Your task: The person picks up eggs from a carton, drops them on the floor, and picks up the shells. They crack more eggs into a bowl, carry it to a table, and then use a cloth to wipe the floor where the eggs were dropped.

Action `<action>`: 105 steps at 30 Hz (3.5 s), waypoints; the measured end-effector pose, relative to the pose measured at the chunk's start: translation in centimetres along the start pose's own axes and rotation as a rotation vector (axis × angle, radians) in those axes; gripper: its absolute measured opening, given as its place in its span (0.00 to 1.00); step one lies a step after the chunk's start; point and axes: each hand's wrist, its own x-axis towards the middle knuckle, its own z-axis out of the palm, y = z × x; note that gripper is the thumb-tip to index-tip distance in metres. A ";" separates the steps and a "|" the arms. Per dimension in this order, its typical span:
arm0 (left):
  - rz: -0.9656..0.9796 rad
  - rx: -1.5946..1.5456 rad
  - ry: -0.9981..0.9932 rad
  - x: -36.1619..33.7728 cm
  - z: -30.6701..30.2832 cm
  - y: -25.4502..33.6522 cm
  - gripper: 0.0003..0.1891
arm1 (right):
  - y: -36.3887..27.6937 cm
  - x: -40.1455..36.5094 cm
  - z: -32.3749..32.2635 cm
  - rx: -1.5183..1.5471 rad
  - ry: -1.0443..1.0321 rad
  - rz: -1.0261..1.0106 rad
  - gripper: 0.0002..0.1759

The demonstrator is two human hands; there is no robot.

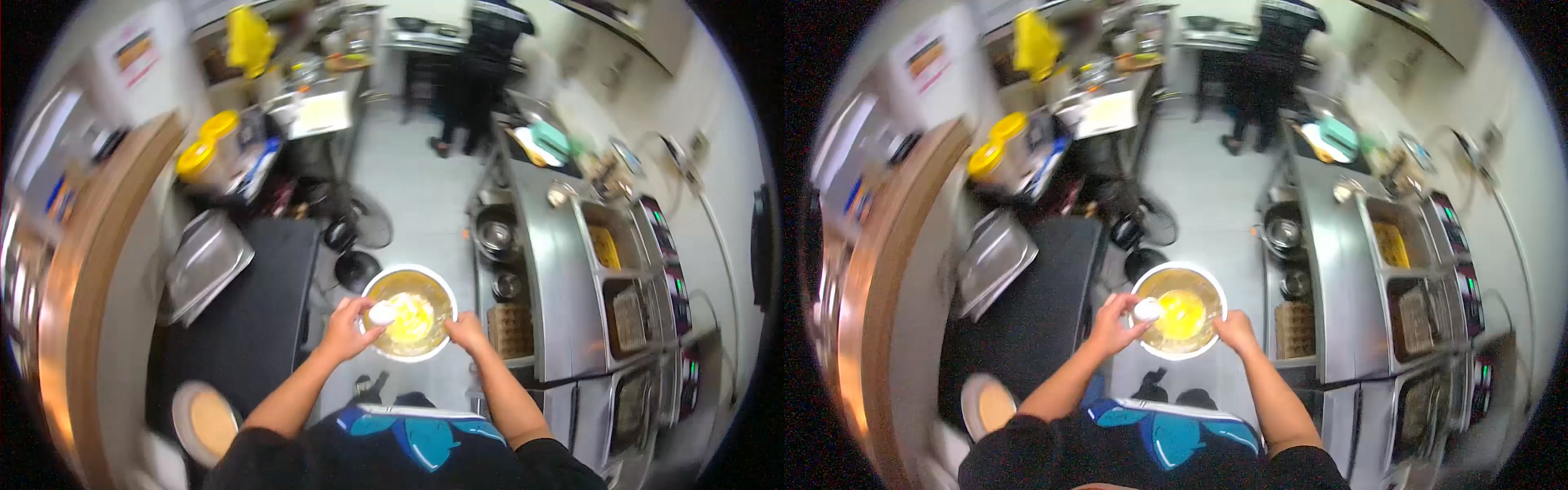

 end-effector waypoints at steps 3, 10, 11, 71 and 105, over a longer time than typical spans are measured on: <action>0.045 0.067 0.186 -4.1 -0.7 1.2 0.23 | -1.5 -0.3 -0.5 -0.013 -0.146 -0.109 0.16; -0.352 0.039 0.535 -15.8 -0.9 3.4 0.24 | -5.7 -2.4 4.8 0.012 -0.554 -0.189 0.10; -0.408 0.056 0.579 -17.8 -0.7 4.1 0.24 | -5.0 -3.2 6.0 0.015 -0.602 -0.195 0.10; -0.607 -0.675 0.444 -11.0 -3.8 -6.5 0.20 | 31.1 4.5 -0.1 -0.306 -0.048 0.120 0.09; -0.414 -0.820 0.089 48.8 12.8 -18.8 0.20 | -6.1 40.8 -22.7 0.043 0.142 -0.142 0.14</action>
